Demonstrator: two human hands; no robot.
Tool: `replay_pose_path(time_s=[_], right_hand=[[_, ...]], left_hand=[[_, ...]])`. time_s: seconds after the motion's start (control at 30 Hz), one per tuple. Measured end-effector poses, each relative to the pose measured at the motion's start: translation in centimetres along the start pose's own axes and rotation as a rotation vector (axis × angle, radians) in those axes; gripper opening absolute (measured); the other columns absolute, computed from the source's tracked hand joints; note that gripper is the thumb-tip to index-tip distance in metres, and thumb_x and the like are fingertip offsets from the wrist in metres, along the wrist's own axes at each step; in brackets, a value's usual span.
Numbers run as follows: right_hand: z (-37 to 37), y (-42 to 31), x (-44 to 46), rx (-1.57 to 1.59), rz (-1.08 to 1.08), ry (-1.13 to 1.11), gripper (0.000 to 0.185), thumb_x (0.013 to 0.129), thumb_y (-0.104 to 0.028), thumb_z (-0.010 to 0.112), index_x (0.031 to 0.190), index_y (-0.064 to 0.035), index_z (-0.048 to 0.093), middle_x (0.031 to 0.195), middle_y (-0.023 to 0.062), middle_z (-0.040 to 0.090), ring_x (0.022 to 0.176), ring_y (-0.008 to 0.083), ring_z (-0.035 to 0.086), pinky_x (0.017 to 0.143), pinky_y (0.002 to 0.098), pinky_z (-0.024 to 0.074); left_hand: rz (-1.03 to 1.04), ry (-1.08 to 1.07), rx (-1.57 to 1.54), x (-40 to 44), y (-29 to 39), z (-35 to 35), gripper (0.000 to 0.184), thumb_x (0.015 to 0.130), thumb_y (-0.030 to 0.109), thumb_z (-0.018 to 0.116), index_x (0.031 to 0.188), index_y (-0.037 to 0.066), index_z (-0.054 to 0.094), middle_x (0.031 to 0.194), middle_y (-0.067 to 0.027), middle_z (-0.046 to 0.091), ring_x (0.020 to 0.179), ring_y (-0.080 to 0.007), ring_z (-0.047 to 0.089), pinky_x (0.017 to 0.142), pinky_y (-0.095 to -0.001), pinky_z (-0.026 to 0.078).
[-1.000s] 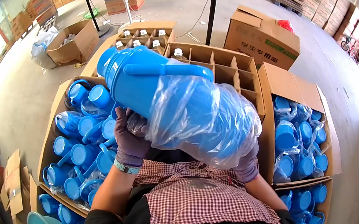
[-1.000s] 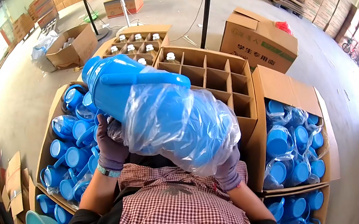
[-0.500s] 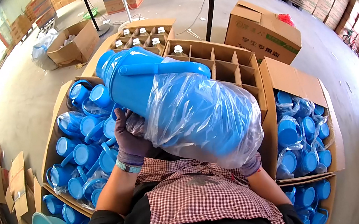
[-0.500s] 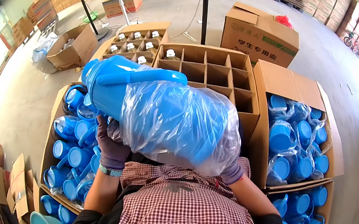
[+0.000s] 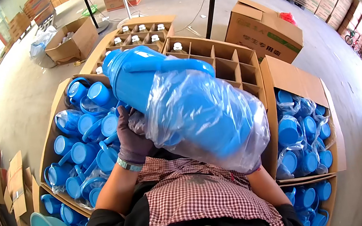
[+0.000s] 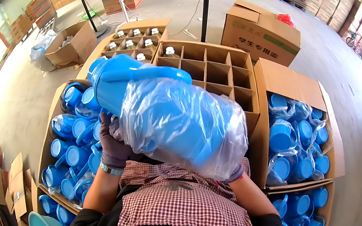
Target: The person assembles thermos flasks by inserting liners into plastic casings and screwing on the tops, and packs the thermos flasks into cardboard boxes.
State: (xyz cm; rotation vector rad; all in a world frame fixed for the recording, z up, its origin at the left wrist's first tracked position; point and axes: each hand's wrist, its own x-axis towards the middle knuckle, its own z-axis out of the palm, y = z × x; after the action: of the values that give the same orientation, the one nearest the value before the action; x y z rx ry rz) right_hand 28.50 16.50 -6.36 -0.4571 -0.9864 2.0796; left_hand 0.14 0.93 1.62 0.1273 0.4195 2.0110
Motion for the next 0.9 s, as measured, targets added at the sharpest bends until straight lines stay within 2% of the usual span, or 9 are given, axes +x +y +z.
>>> replay_pose_path(time_s=[0.23,0.37,0.43,0.53,0.6,0.67,0.73,0.83,0.9], right_hand=[[-1.5,6.0,1.8,0.163,0.198,0.04,0.04,0.107,-0.023,0.051,0.141,-0.0038,0.051,0.137,0.0104,0.062,0.12,0.0244,0.063,0.108,0.0354,0.0498],[-4.7,1.4,0.9,0.044,0.511,-0.007,0.035,0.105,-0.018,0.054,0.138,-0.0049,0.055,0.133,0.0089,0.066,0.115,0.023,0.066,0.105,0.0335,0.0508],[-2.0,-8.2,0.7,-1.232,0.192,-0.184,0.03,0.095,-0.008,0.061,0.123,-0.0027,0.066,0.119,0.0125,0.071,0.118,0.0241,0.063,0.104,0.0385,0.0492],[-0.1,-10.2,-0.4,-1.192,-0.304,0.339,0.03,0.085,0.004,0.063,0.114,-0.0015,0.069,0.109,0.0129,0.071,0.109,0.0288,0.065,0.099,0.0406,0.0497],[-0.2,-7.0,0.8,-1.573,-0.66,-0.062,0.033,0.083,0.004,0.065,0.115,-0.0013,0.069,0.11,0.0145,0.07,0.109,0.0311,0.064,0.099,0.0401,0.0493],[1.9,-2.6,1.8,-1.317,-0.555,-0.488,0.044,0.093,-0.01,0.064,0.137,-0.0031,0.059,0.138,0.0171,0.059,0.127,0.0318,0.058,0.109,0.0399,0.0447],[-3.7,3.8,-0.4,-0.6,-0.031,-0.341,0.064,0.102,-0.031,0.059,0.155,-0.0022,0.035,0.157,0.0159,0.042,0.143,0.0297,0.042,0.119,0.0416,0.0334],[0.1,-1.1,-0.9,-0.333,-0.141,-0.378,0.084,0.096,-0.047,0.067,0.158,-0.0026,0.032,0.158,0.0159,0.043,0.142,0.0283,0.045,0.118,0.0433,0.0375],[4.2,-5.7,-0.4,-0.521,-0.268,-0.426,0.098,0.088,-0.062,0.071,0.154,0.0007,0.036,0.152,0.0194,0.048,0.139,0.0324,0.048,0.117,0.0456,0.0378]], left_hand=[[-0.027,-0.554,-0.038,1.6,0.1,-4.2,0.055,0.105,0.052,0.048,0.138,0.007,0.053,0.133,-0.0117,0.062,0.121,-0.0309,0.058,0.105,-0.0495,0.046],[0.005,-0.323,0.061,-1.0,1.8,-2.6,0.058,0.104,0.05,0.051,0.143,0.008,0.048,0.145,-0.0151,0.054,0.135,-0.0364,0.049,0.117,-0.0568,0.035],[-0.017,-0.579,-0.131,0.2,3.1,-7.8,0.065,0.104,0.049,0.05,0.152,0.006,0.041,0.151,-0.0163,0.049,0.137,-0.0365,0.047,0.118,-0.0574,0.032],[-0.018,-0.554,0.124,-0.9,4.4,-7.9,0.052,0.106,0.04,0.048,0.148,0.007,0.048,0.157,-0.015,0.042,0.136,-0.0353,0.048,0.116,-0.054,0.036],[0.068,-0.464,0.357,-1.1,4.1,-8.9,0.057,0.099,0.036,0.062,0.144,0.003,0.051,0.146,-0.012,0.052,0.123,-0.0288,0.058,0.103,-0.0435,0.048],[0.172,-0.356,0.615,-1.9,2.5,-4.2,0.075,0.085,0.036,0.082,0.141,-0.003,0.052,0.129,-0.0075,0.066,0.109,-0.0215,0.067,0.095,-0.0343,0.055],[0.048,-0.286,0.843,-2.9,2.2,-0.1,0.108,0.063,0.048,0.097,0.144,-0.006,0.049,0.129,-0.0083,0.066,0.115,-0.0191,0.064,0.102,-0.0324,0.051],[-0.14,-0.24,1.135,-4.2,1.7,4.0,0.124,0.073,0.082,0.072,0.15,-0.01,0.041,0.138,-0.013,0.061,0.128,-0.0215,0.058,0.112,-0.0348,0.044],[-0.117,-0.769,0.627,-2.5,2.1,-0.5,0.116,0.084,0.086,0.051,0.15,-0.008,0.041,0.123,-0.0094,0.064,0.108,-0.0172,0.063,0.102,-0.0329,0.049]])
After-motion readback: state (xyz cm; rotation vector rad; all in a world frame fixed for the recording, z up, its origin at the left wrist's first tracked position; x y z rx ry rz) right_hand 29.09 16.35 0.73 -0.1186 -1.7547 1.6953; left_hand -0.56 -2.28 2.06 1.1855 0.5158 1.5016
